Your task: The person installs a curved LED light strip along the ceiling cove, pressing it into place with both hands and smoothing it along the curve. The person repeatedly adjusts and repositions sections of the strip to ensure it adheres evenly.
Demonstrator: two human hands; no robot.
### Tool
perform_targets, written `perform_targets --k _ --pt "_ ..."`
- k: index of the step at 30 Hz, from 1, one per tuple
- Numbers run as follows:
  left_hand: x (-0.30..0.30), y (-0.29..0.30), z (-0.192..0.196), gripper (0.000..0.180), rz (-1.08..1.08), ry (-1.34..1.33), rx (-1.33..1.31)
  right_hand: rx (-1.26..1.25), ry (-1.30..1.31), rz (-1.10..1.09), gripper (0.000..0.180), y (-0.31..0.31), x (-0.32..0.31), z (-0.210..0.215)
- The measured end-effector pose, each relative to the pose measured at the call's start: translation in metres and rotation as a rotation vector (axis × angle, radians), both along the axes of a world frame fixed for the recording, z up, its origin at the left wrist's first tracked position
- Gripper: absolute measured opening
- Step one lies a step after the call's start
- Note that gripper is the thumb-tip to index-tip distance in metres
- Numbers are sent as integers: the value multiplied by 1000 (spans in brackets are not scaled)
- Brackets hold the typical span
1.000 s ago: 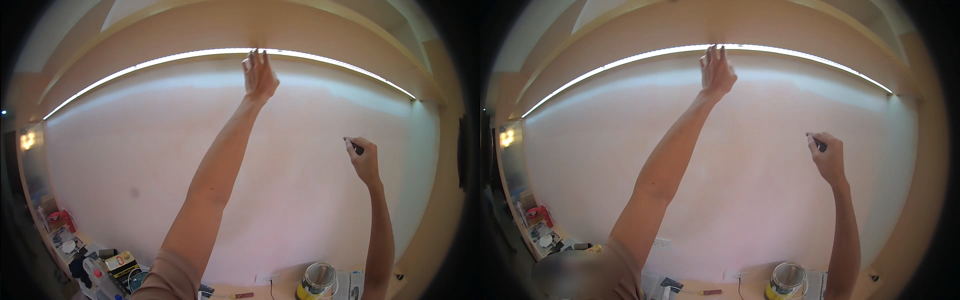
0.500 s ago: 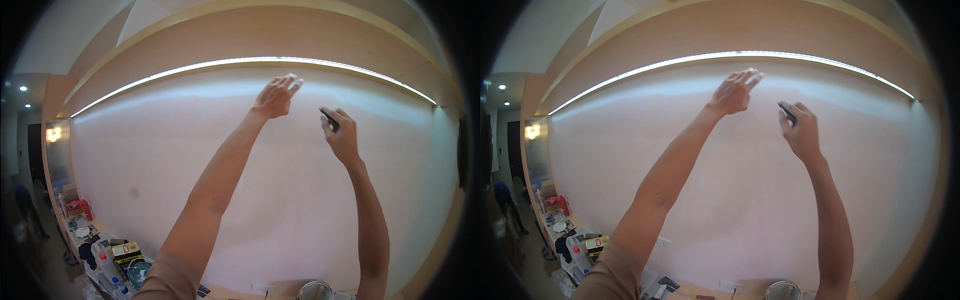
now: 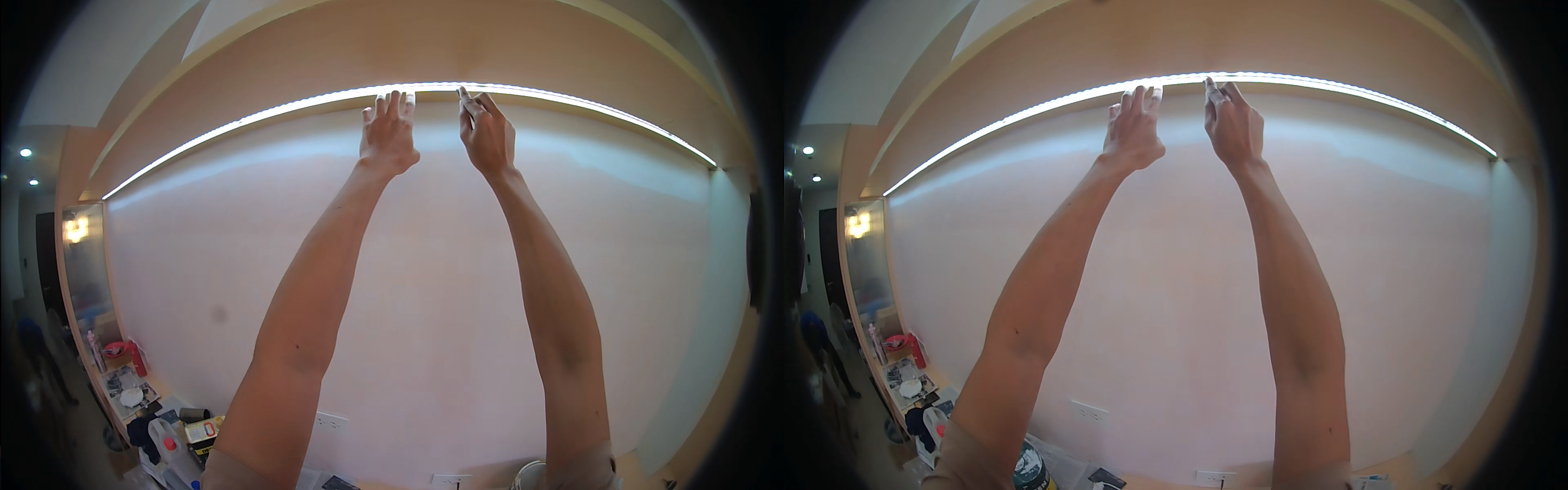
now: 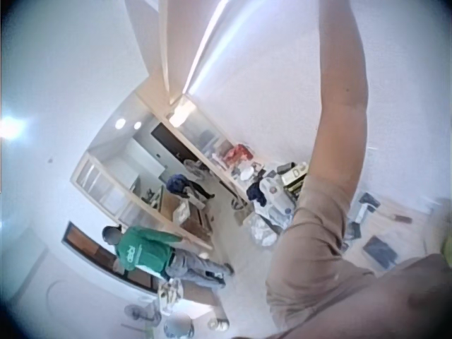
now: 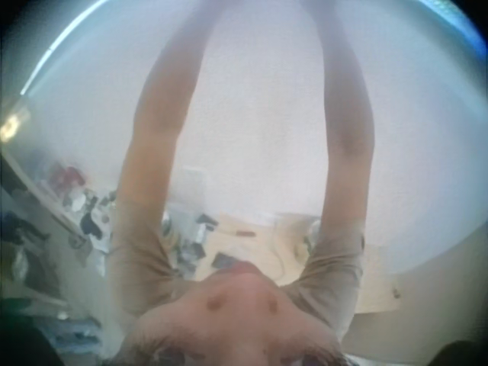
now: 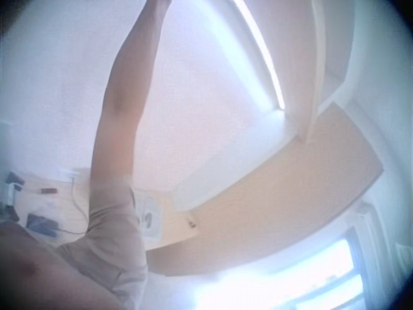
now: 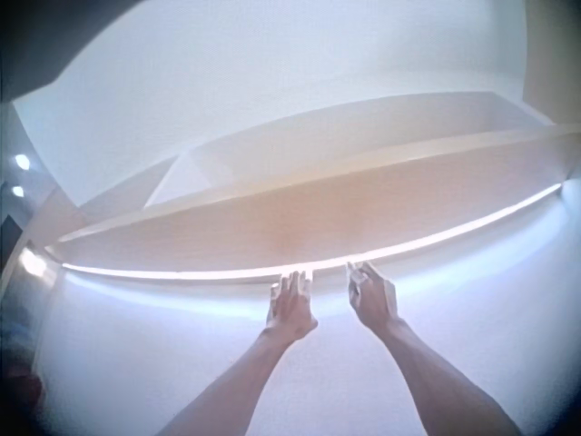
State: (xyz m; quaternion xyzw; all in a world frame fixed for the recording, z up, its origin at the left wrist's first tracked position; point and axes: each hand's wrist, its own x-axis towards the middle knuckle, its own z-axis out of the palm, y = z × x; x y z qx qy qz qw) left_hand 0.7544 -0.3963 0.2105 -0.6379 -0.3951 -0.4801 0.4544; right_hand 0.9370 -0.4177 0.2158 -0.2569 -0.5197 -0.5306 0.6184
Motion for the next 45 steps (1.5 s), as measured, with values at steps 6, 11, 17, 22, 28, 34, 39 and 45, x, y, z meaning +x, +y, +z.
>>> perform_targets --k 6,11,17,22,28,34,39,45 --pt "-17 9 6 93 -9 44 21 60 93 -220 30 26 -16 8" --pt "-15 13 0 93 -38 21 40 53 210 -200 17 28 -9 11" --pt "-21 23 3 94 -49 28 109 163 117 -298 22 43 -17 13" --pt "-13 19 -1 90 -54 29 13 211 329 -161 17 47 -9 13" --pt "-23 30 -1 92 -124 17 87 -1 90 -302 22 46 -37 11" --pt "-18 24 -2 92 -120 9 56 113 299 -257 21 28 30 11" --pt "-18 27 1 92 -85 8 90 129 156 -307 22 37 20 19" --pt "1 27 1 95 -85 -2 70 209 256 -362 22 35 54 19"
